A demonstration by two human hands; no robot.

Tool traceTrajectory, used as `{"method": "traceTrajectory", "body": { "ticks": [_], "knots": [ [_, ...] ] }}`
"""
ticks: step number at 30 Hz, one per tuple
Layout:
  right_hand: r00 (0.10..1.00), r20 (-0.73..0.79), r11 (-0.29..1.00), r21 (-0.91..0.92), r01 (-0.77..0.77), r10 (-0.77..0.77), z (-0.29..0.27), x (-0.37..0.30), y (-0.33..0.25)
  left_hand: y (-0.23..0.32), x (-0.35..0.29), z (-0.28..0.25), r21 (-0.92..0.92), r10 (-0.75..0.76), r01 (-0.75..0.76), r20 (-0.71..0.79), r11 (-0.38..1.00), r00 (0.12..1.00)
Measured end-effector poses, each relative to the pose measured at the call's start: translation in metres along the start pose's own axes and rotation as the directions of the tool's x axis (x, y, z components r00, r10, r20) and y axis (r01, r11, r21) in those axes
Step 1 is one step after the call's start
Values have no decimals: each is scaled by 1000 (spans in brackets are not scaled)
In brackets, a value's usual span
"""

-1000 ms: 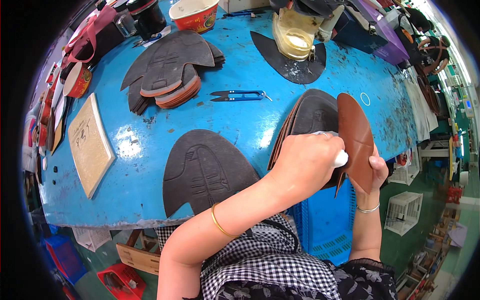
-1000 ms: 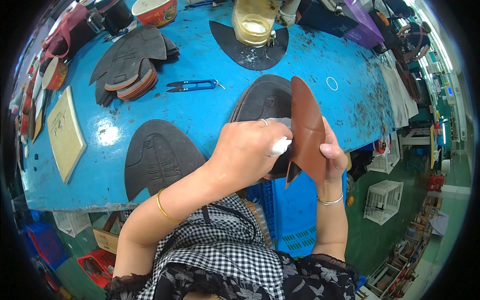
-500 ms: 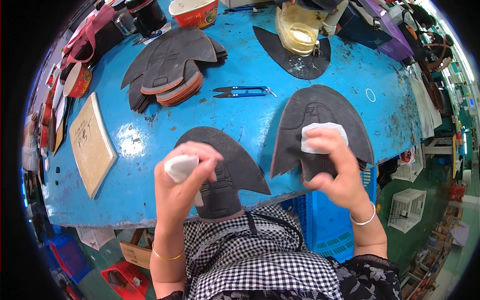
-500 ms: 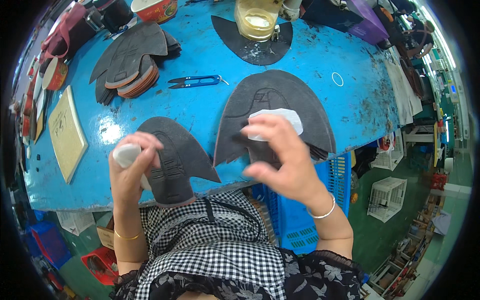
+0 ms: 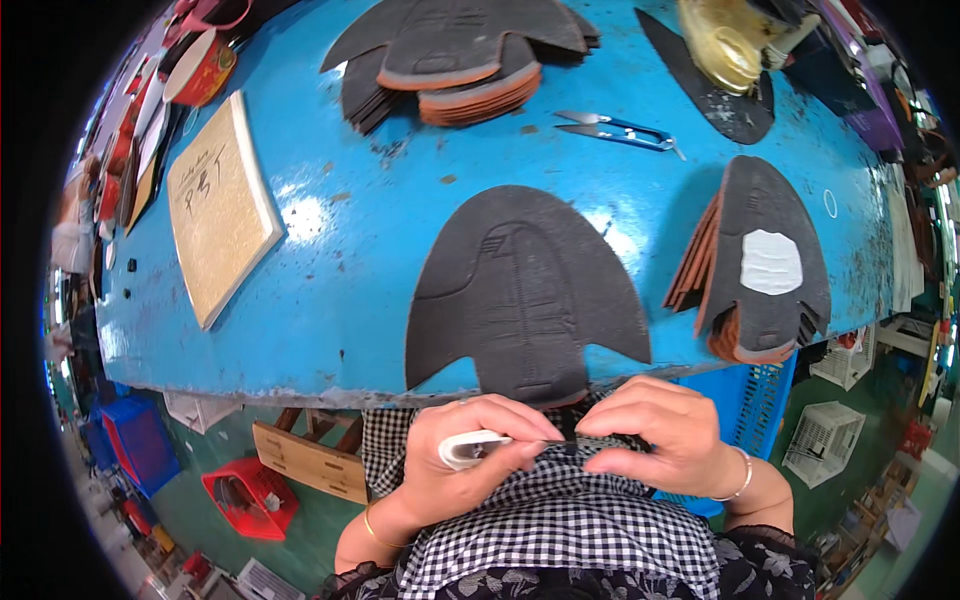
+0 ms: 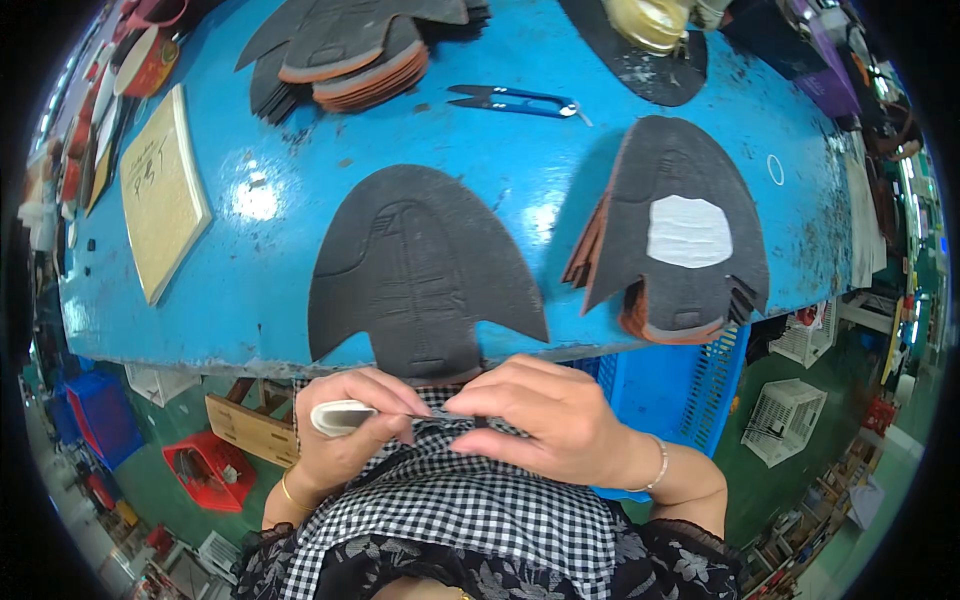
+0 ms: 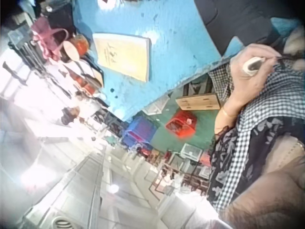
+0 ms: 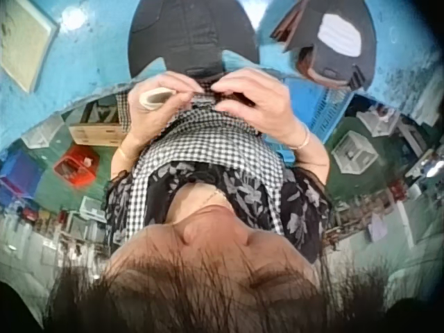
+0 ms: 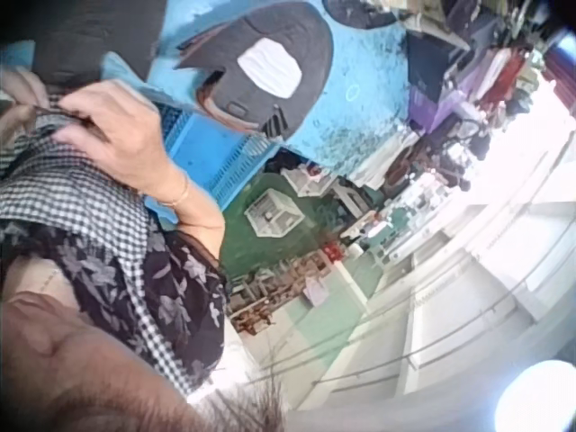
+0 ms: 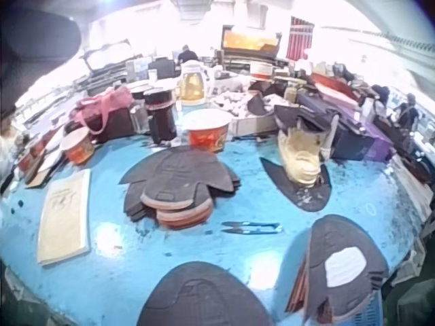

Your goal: The person takes shoe upper pieces from a stack, peels the backing from adhesive patches by hand, and attaches the patches onto the shoe upper pieces.

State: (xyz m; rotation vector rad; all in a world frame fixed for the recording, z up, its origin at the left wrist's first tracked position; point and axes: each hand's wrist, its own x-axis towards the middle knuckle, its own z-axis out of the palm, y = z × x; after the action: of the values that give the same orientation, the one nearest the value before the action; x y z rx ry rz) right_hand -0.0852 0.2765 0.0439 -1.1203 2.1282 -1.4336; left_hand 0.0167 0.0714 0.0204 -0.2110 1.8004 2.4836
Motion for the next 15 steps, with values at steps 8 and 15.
{"method": "traceTrajectory", "body": {
  "ticks": [8,15],
  "knots": [
    [998,63,981,192,-41,30,39,28,9,-2,-8,-31,108,84,-77,-61,991,995],
    [996,87,995,97,23,-32,40,51,-1,11,-2,-47,125,116,-110,-46,986,992]
  ]
}}
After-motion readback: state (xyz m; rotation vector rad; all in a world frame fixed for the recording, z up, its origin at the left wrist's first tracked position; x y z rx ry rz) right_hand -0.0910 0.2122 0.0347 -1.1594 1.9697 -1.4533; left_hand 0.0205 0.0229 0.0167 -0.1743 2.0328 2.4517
